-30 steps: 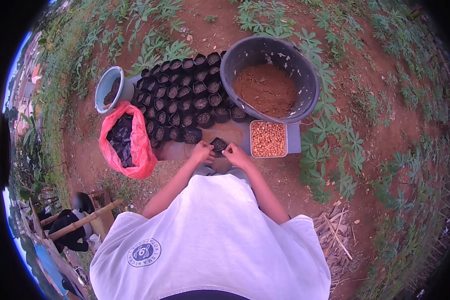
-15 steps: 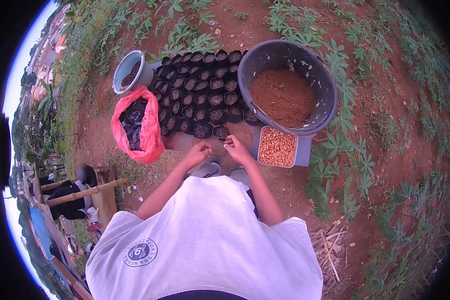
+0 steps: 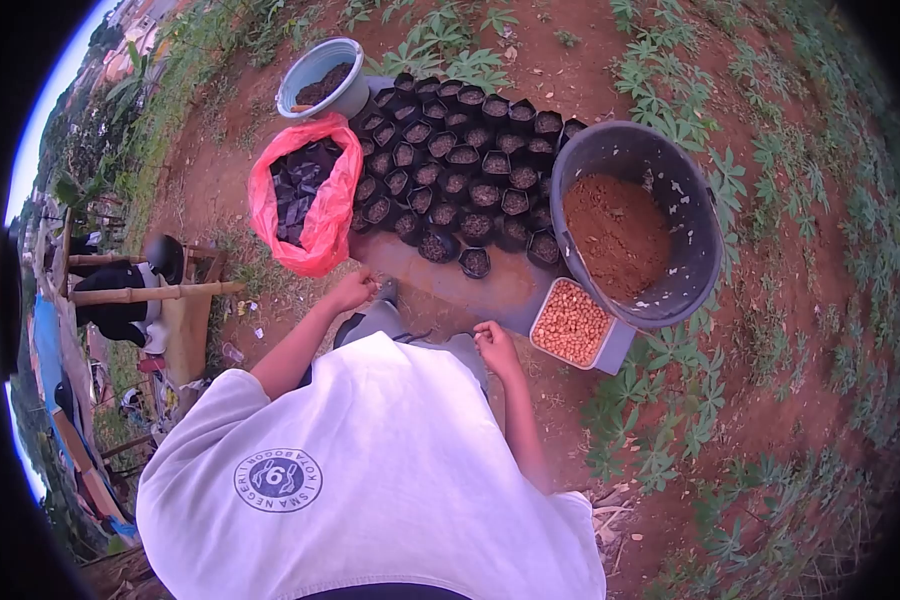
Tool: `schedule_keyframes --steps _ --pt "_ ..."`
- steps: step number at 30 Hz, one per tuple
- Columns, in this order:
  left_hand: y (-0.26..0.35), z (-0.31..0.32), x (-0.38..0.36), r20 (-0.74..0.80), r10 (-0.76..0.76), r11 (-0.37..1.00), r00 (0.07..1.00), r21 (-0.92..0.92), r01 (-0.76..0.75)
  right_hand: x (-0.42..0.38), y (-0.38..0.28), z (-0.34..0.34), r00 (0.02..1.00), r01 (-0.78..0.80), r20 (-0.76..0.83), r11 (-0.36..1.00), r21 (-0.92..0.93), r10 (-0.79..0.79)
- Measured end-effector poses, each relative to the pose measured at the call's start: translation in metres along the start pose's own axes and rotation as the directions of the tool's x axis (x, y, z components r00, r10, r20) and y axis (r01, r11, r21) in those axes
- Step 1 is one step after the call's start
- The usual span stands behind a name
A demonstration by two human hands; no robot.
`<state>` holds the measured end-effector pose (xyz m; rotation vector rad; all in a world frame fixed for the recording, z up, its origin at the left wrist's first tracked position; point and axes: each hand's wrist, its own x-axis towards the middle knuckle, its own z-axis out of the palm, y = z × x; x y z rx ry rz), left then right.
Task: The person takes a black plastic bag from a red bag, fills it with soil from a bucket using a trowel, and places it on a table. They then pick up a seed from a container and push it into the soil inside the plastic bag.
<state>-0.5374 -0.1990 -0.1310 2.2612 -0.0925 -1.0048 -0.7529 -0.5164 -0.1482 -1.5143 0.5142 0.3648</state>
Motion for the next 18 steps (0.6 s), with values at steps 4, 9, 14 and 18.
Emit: schedule_keyframes --steps 4,9,14,18 --pt "0.044 -0.033 -0.017 0.027 0.148 0.981 0.989 0.121 -0.15 0.002 -0.018 0.015 0.999 -0.035 -0.041 0.994 -0.103 0.031" --pt "0.063 -0.083 -0.019 0.037 0.305 0.951 0.952 -0.052 -0.303 0.021 -0.055 0.058 0.994 0.043 -0.078 0.924 -0.38 -0.078" --pt "0.01 -0.186 0.001 -0.16 0.353 0.896 0.922 -0.227 -0.382 0.066 -0.157 0.146 0.994 0.091 -0.024 0.904 -0.417 -0.111" --pt "-0.041 -0.261 0.026 -0.289 0.419 0.902 0.861 0.245 -0.356 0.112 -0.229 0.219 0.958 0.282 0.072 0.866 -0.413 -0.278"
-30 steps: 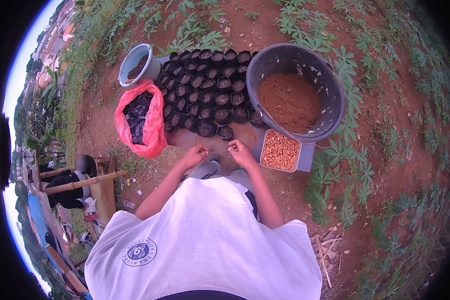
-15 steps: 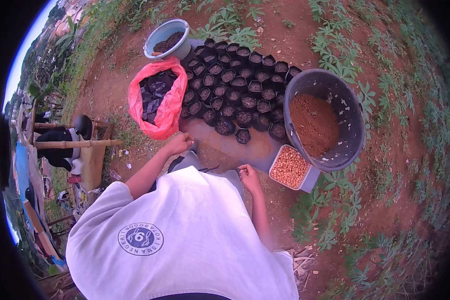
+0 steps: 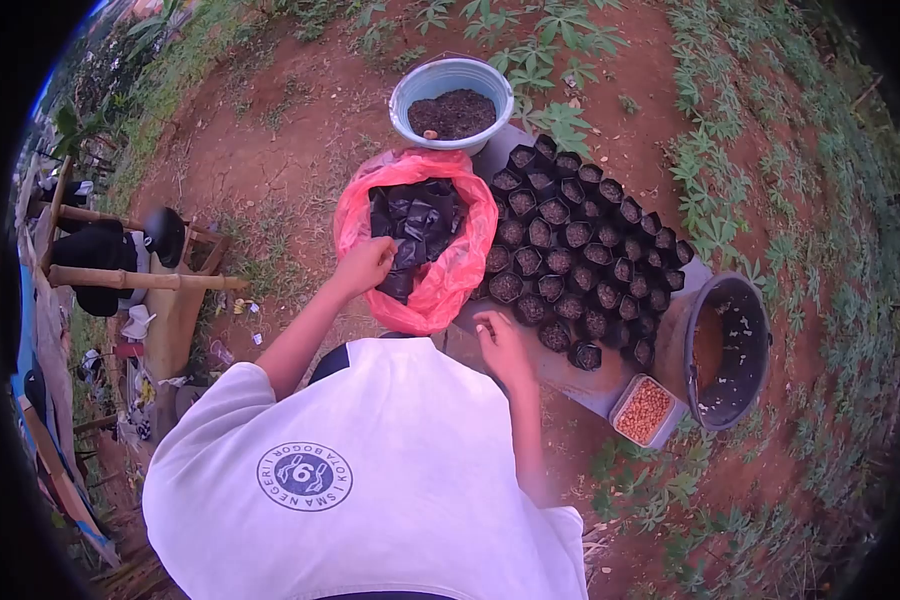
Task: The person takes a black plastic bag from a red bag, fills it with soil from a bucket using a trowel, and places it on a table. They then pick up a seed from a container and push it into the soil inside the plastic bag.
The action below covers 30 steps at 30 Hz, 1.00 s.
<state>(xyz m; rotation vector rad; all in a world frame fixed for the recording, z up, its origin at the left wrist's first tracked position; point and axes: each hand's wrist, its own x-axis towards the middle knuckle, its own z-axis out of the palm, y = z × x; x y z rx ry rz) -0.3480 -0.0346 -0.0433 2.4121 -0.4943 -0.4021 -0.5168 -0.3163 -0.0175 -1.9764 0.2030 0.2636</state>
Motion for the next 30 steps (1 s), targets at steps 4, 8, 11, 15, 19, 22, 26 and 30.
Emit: schedule_keyframes --steps 4,8,11,15,19,22,26,30 --pt "-0.05 -0.013 0.019 0.059 0.152 0.988 0.987 -0.039 -0.15 0.077 -0.041 0.062 0.988 0.141 0.063 0.99 0.018 -0.142" --pt "-0.076 -0.004 0.02 0.093 0.209 0.968 0.973 -0.161 -0.193 0.135 -0.062 0.115 0.949 0.303 0.2 0.887 -0.349 -0.245" --pt "-0.079 -0.004 0.015 0.057 0.297 0.952 0.953 -0.1 -0.291 0.166 -0.055 0.141 0.93 0.361 0.274 0.759 -0.542 -0.247" --pt "-0.087 -0.004 0.01 0.047 0.321 0.94 0.946 -0.137 -0.313 0.183 -0.042 0.162 0.94 0.32 0.285 0.765 -0.558 -0.186" --pt "-0.099 -0.006 0.009 0.007 0.302 0.935 0.953 -0.2 -0.294 0.185 -0.042 0.172 0.94 0.331 0.28 0.726 -0.603 -0.196" --pt "-0.101 -0.013 0.005 -0.017 0.318 0.924 0.948 -0.22 -0.314 0.188 -0.035 0.177 0.95 0.298 0.276 0.694 -0.655 -0.148" --pt "-0.098 -0.023 0.002 0.004 0.296 0.922 0.955 -0.261 -0.285 0.193 -0.034 0.18 0.939 0.326 0.307 0.696 -0.64 -0.157" --pt "-0.101 -0.021 0.005 -0.019 0.296 0.902 0.955 -0.324 -0.285 0.188 -0.035 0.177 0.952 0.269 0.289 0.739 -0.618 -0.104"
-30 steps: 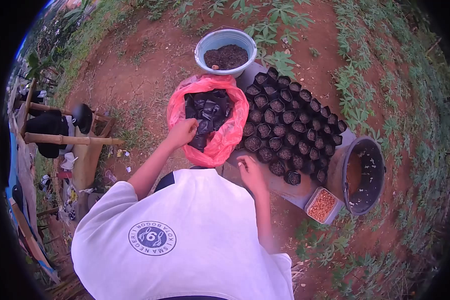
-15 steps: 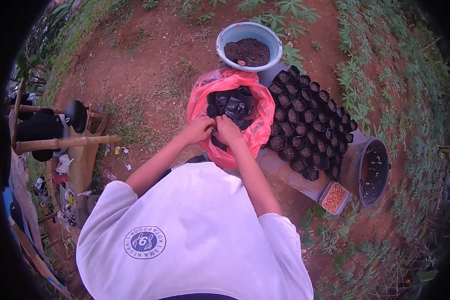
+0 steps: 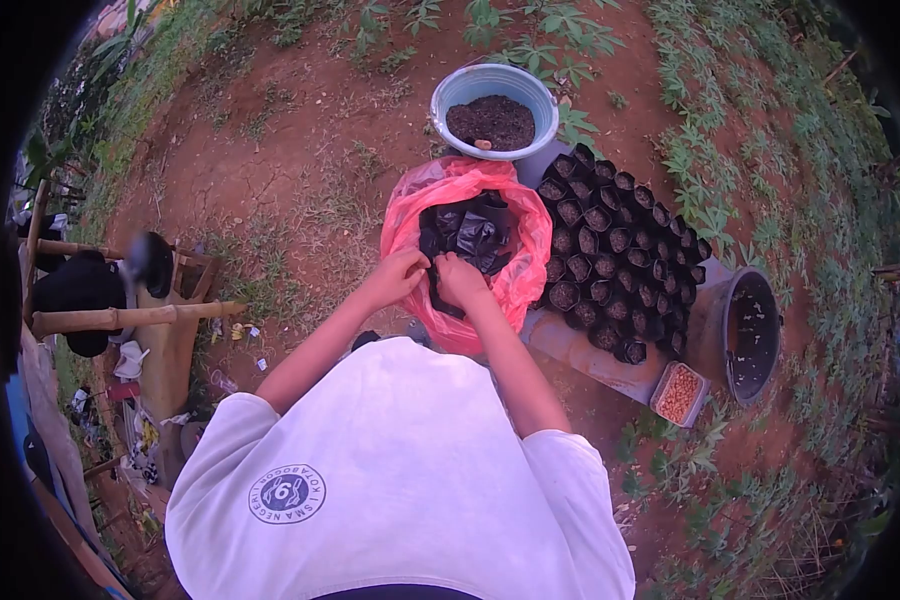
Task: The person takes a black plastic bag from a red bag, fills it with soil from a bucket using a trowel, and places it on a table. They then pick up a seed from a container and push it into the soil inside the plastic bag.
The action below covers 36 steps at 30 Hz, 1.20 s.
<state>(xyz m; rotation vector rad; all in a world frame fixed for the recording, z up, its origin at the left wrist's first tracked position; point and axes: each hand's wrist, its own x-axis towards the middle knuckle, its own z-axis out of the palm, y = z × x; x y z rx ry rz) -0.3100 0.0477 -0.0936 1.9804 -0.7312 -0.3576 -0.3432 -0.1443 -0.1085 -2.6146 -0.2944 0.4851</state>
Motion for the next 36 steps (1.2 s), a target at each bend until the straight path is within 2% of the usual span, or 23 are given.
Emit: schedule_keyframes --steps 2,4,6,7,9,10,11,12,13,14,15,17,18,21,23,25,30,32,34,35,36 --pt "0.003 -0.003 0.001 0.024 -0.093 0.995 0.995 -0.033 0.094 -0.006 0.001 -0.004 0.999 -0.023 -0.037 1.0 0.02 0.024" --pt "0.007 -0.003 0.003 0.018 -0.094 0.994 0.995 -0.057 0.095 -0.013 0.006 -0.005 0.997 -0.041 -0.071 0.998 0.042 0.044" --pt "0.011 -0.004 0.007 0.008 -0.101 0.992 0.995 -0.08 0.101 -0.021 0.012 -0.006 0.969 0.006 -0.245 0.987 0.158 0.033" --pt "0.013 -0.004 0.009 0.015 -0.154 0.984 0.988 -0.085 0.155 -0.028 0.006 -0.014 0.968 0.001 -0.247 0.987 0.16 0.039" --pt "0.021 -0.006 0.012 0.032 -0.202 0.975 0.979 -0.088 0.204 -0.045 -0.008 -0.032 0.927 -0.077 -0.318 0.93 0.36 0.2" --pt "0.029 -0.009 0.015 0.077 -0.269 0.956 0.96 -0.099 0.276 -0.053 -0.013 -0.036 0.923 -0.084 -0.324 0.928 0.363 0.21" --pt "0.035 -0.01 0.019 0.124 -0.331 0.933 0.935 -0.105 0.345 -0.061 -0.018 -0.04 0.897 -0.059 -0.366 0.888 0.457 0.248" --pt "0.034 -0.005 0.023 0.137 -0.321 0.936 0.937 -0.102 0.336 -0.068 -0.019 -0.041 0.867 -0.029 -0.404 0.839 0.543 0.291" --pt "0.033 0.002 0.026 0.151 -0.371 0.883 0.916 -0.247 0.398 -0.073 -0.018 -0.036 0.859 -0.037 -0.41 0.837 0.546 0.305" --pt "0.033 0.009 0.028 0.174 -0.419 0.804 0.891 -0.384 0.453 -0.077 -0.017 -0.028 0.825 0.022 -0.472 0.817 0.576 0.31" --pt "0.042 0.011 0.031 0.186 -0.411 0.808 0.893 -0.379 0.451 -0.08 -0.019 -0.026 0.785 0.085 -0.532 0.797 0.598 0.316" --pt "0.059 0.016 0.034 0.182 -0.533 0.723 0.826 -0.41 0.556 -0.089 -0.024 -0.021 0.779 0.073 -0.513 0.761 0.645 0.36" --pt "0.06 0.02 0.034 0.191 -0.528 0.727 0.827 -0.402 0.557 -0.092 -0.028 -0.022 0.782 0.067 -0.486 0.723 0.687 0.39" --pt "0.059 0.028 0.034 0.188 -0.531 0.742 0.827 -0.369 0.56 -0.097 -0.037 -0.022 0.759 0.073 -0.514 0.733 0.676 0.399" --pt "0.058 0.03 0.035 0.221 -0.526 0.678 0.822 -0.474 0.561 -0.098 -0.039 -0.02 0.755 0.081 -0.515 0.722 0.687 0.405" --pt "0.056 0.03 0.035 0.218 -0.518 0.692 0.827 -0.462 0.555 -0.099 -0.042 -0.021 0.753 0.093 -0.516 0.711 0.697 0.407" --pt "0.037 0.038 0.032 0.187 -0.499 0.723 0.846 -0.449 0.526 -0.1 -0.044 -0.025 0.792 0.079 -0.482 0.721 0.689 0.374" --pt "0.025 0.041 0.032 0.05 -0.379 0.898 0.924 -0.223 0.38 -0.096 -0.037 -0.019 0.777 0.094 -0.512 0.736 0.671 0.367" --pt "0.062 0.025 0.031 0.017 -0.341 0.928 0.94 -0.149 0.34 -0.093 -0.033 -0.02 0.761 0.112 -0.542 0.75 0.651 0.357" --pt "0.077 0.018 0.03 -0.006 -0.301 0.951 0.954 -0.073 0.3 -0.093 -0.033 -0.024 0.753 0.084 -0.539 0.758 0.647 0.377" --pt "0.076 0.019 0.029 -0.001 -0.296 0.953 0.955 -0.07 0.295 -0.093 -0.032 -0.027 0.743 0.056 -0.538 0.764 0.643 0.398"
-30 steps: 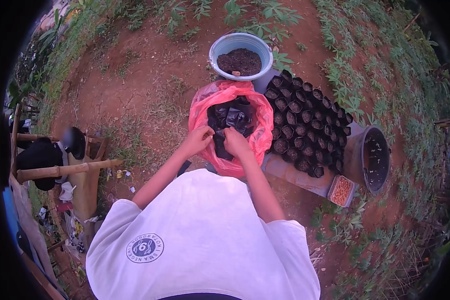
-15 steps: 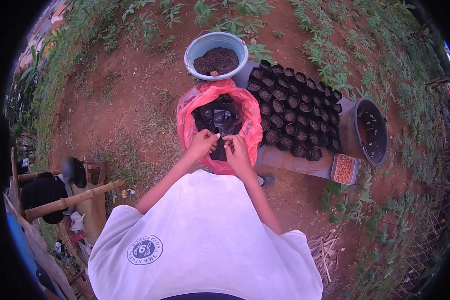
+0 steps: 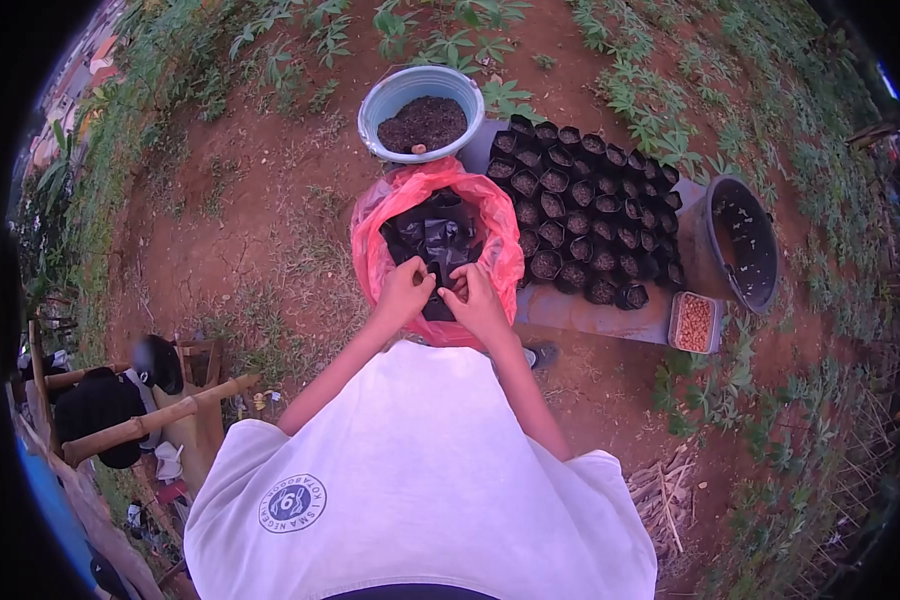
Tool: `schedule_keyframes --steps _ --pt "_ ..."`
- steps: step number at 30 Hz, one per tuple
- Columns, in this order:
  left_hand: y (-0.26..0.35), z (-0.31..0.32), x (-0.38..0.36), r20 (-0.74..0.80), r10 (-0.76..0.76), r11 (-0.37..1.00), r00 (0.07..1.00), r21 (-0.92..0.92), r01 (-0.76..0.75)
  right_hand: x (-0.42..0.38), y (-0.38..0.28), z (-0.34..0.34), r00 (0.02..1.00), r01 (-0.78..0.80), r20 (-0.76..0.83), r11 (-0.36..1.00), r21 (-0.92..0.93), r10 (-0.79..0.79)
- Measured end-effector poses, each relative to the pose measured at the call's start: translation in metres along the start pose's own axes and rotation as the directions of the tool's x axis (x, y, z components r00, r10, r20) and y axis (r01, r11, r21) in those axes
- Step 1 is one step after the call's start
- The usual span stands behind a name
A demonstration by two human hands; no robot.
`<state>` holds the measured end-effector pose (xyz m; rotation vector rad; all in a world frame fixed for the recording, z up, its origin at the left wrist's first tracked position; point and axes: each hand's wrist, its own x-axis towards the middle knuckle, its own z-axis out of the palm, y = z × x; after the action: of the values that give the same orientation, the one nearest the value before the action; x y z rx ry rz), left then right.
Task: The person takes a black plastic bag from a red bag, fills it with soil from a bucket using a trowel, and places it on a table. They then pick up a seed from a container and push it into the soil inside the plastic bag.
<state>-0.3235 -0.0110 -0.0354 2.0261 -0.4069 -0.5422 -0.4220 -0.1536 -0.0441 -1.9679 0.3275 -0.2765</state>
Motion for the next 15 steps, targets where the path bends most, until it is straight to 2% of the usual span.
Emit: schedule_keyframes --steps 2,4,6,8,11,15 --pt "-0.001 0.004 0.0 0.028 0.16 0.987 0.987 0.025 -0.16 0.005 0.003 -0.003 1.0 -0.016 0.002 1.0 -0.021 0.016" --pt "-0.004 0.006 0.001 0.025 0.151 0.985 0.988 0.084 -0.153 0.009 0.013 -0.008 0.999 -0.033 0.01 0.999 -0.043 0.034" --pt "-0.009 0.005 0.002 0.015 0.139 0.98 0.99 0.144 -0.139 0.012 0.02 -0.013 0.999 -0.036 0.017 0.983 -0.18 0.039" --pt "-0.014 0.002 0.004 0.006 0.103 0.951 0.995 0.292 -0.1 0.009 0.021 -0.018 1.0 -0.026 0.003 0.98 -0.197 0.028" --pt "-0.002 0.003 -0.002 0.001 0.195 0.94 0.981 0.284 -0.187 0.008 0.013 -0.018 0.999 -0.031 -0.033 0.976 -0.215 0.024" --pt "-0.004 0.004 0.003 0.031 0.157 0.953 0.987 0.258 -0.159 0.006 0.017 -0.01 0.998 -0.012 -0.065 0.989 -0.149 0.003"
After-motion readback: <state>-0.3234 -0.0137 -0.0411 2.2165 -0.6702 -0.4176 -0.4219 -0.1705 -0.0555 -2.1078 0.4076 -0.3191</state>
